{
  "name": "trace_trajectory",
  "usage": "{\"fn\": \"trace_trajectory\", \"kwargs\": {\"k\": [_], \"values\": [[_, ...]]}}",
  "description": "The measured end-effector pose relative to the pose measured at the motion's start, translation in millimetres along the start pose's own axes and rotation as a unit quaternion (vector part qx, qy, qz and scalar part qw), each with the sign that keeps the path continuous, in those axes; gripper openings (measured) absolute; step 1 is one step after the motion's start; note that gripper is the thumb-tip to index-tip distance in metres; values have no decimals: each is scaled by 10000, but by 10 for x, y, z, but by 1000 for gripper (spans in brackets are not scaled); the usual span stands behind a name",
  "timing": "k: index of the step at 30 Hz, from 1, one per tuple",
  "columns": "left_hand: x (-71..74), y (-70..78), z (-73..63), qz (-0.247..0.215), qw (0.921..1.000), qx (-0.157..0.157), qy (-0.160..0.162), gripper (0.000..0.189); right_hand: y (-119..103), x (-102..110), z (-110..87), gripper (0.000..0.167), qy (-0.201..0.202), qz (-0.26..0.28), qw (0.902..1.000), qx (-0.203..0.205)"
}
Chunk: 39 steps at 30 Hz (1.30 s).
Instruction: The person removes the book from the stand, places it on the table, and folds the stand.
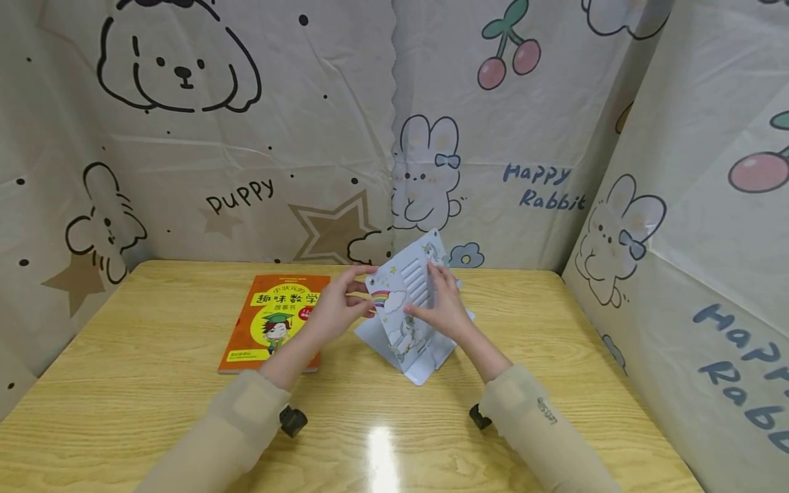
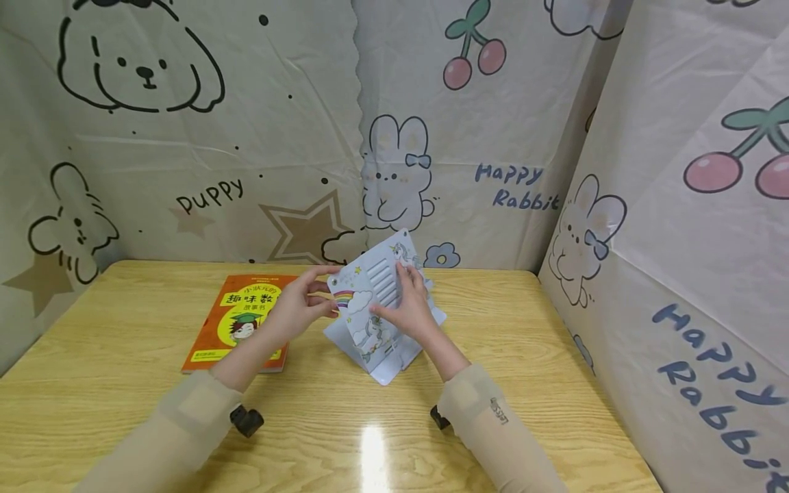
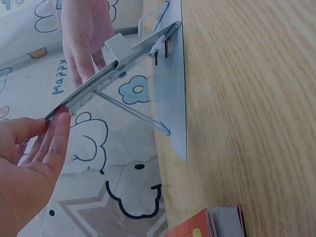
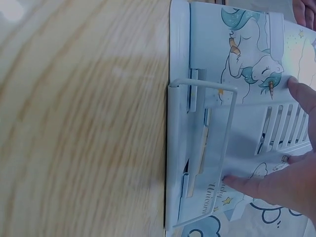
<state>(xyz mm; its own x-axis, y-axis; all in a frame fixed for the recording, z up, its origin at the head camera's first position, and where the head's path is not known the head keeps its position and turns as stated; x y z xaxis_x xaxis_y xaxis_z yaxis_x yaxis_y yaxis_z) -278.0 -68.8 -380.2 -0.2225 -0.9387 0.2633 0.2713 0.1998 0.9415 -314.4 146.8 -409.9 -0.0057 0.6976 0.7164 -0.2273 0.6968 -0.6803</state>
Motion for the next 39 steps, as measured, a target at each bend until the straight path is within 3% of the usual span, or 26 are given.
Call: {"fn": "trace_trajectory", "kwargs": {"k": [9,22,39], "values": [[-39,21,-72,-123,9998,-42,169,52,45,1,29,102,-224,118,9990,374],[-97,29,-158,-59,9992,139,366,52,12,47,27,100,-542,153,9966,595],[-157,45,-250,-158,9980,-232,561,52,60,30,92,98,-1132,502,9893,770]]}}
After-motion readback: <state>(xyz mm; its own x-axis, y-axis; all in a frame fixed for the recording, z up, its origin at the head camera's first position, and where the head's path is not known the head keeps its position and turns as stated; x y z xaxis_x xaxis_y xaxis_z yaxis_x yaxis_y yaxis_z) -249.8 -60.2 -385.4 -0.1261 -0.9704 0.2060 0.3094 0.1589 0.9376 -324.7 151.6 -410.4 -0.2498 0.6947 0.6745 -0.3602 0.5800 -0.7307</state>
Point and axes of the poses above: each hand's wrist, its own z-axis towards the middle knuckle, its own x-axis out of the back of the hand, y = z × x, the point moved 3 cm from there along z, towards the middle knuckle, and after that the axes turned 1 degree about z, right-handed, at the moved point
